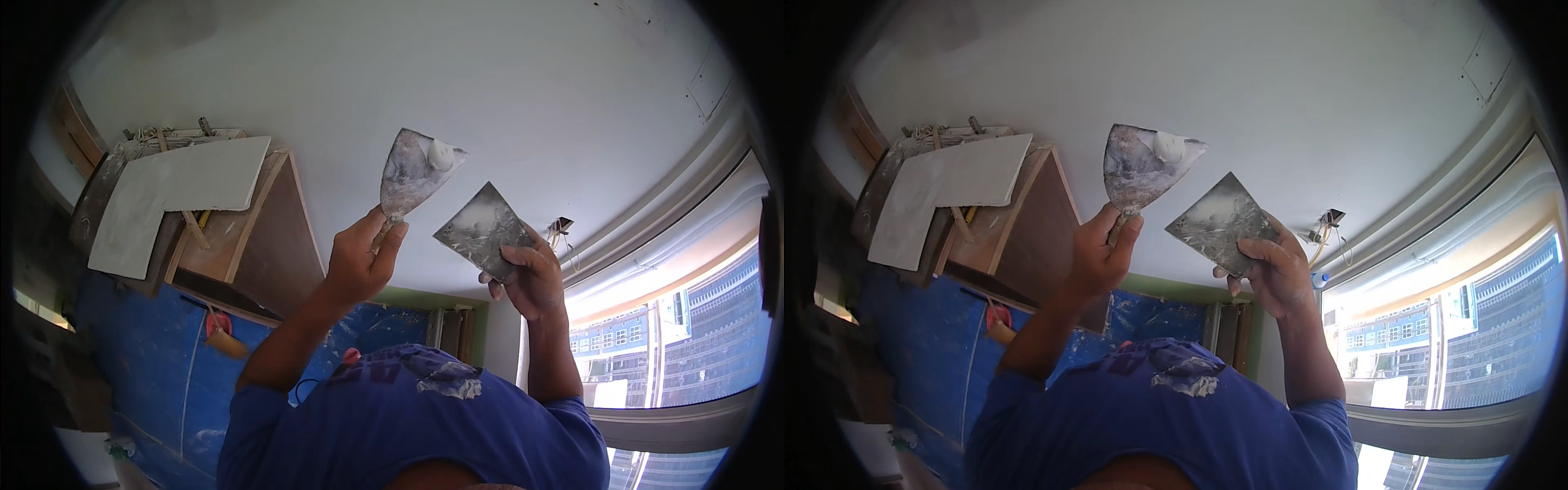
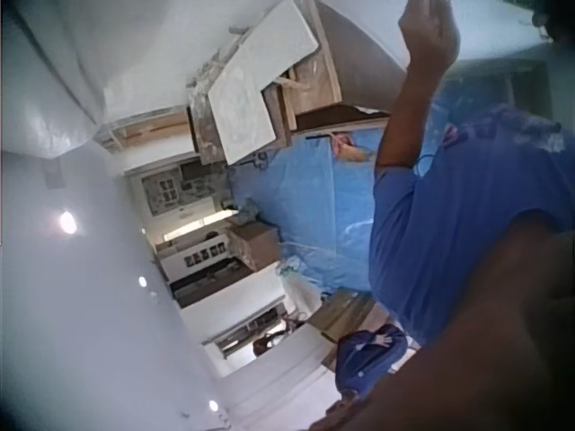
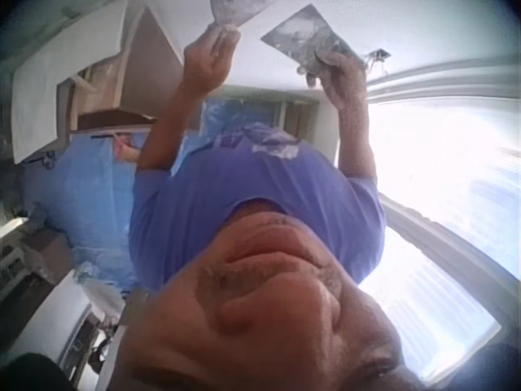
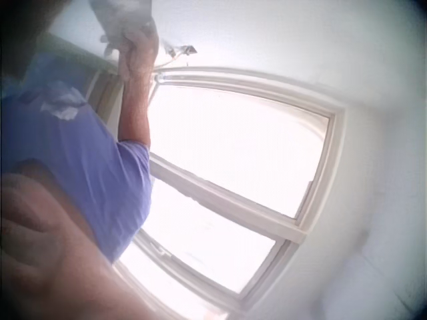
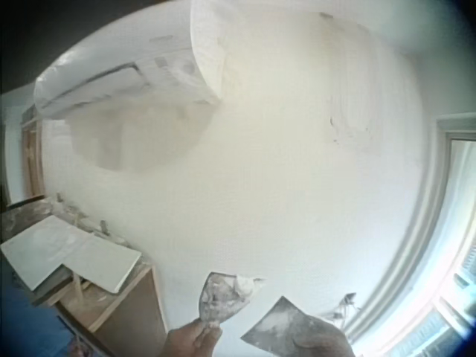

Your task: The person applies joint compound to a ceiling patch using a putty knife and hawk, then applies and smooths white mesh tape over the seams. The person works on a single rectangular ceiling area, repeatedly smoothing the tape with a tool.

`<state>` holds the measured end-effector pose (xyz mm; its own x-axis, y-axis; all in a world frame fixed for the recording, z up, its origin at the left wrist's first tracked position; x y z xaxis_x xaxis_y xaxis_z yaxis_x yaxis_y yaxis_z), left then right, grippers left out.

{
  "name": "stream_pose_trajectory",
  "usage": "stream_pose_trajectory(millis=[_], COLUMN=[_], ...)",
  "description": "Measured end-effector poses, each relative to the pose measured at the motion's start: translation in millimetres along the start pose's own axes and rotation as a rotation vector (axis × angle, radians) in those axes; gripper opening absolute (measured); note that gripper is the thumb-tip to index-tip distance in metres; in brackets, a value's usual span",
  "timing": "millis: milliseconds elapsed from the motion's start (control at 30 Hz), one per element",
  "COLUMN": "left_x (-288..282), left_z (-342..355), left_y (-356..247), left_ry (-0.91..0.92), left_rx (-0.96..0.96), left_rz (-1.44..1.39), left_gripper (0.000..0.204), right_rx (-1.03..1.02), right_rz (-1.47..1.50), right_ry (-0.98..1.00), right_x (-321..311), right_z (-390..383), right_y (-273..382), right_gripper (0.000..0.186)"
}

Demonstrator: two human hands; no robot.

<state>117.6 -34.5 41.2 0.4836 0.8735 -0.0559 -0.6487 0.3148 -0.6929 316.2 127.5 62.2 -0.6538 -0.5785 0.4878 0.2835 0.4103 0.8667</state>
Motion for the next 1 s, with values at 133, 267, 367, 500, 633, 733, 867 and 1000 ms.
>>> stream_pose_trajectory(millis=[133,267,367,500,633,733,867,1000], left_x=[16.1,22.2,-16.6,-95.4,-191.7,-231.3,-238.6,-245.1], left_z=[-10.7,-8.3,-1.7,17.8,-14.1,-19.3,-10.7,-15.1], left_y=[7.4,25.8,35.5,30.0,124.0,127.7,109.8,115.5], left_ry=[0.015,0.129,0.13,-0.075,-0.074,-0.18,-0.204,-0.254], left_rx=[0.285,0.417,0.468,0.318,0.398,0.022,-0.069,-0.129], left_rz=[0.132,0.254,0.352,0.541,1.029,0.939,0.79,0.718], left_gripper=[0.042,0.045,0.041,0.04,0.045,0.047,0.048,0.049], right_rx=[0.139,0.153,-0.172,-0.872,-1.442,-1.715,-1.763,-1.724], right_rz=[0.185,0.268,0.125,-0.279,-0.791,-1.296,-1.595,-1.699], right_ry=[0.045,0.057,0.093,-0.167,-0.737,-1.19,-1.333,-1.36], right_x=[12.0,1.9,22.1,38.4,77.9,137.0,193.6,215.8], right_z=[3.1,20.3,27.0,35.2,42.4,43.2,71.3,97.3], right_y=[-14.9,2.4,84.9,252.4,430.3,519.1,587.7,598.8], right_gripper=[0.047,0.043,0.039,0.036,0.033,0.041,0.041,0.046])
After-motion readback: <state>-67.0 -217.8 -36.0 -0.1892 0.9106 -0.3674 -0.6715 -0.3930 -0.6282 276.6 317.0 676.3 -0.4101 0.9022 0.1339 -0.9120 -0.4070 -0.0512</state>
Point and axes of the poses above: each hand's wrist, its own z-axis towards the middle knuckle, its own x-axis out of the palm, y = z × x, the point moved 5 cm from there along z, towards the middle knuckle, and after that the axes turned 15 degrees about -y, right-handed, at the moved point
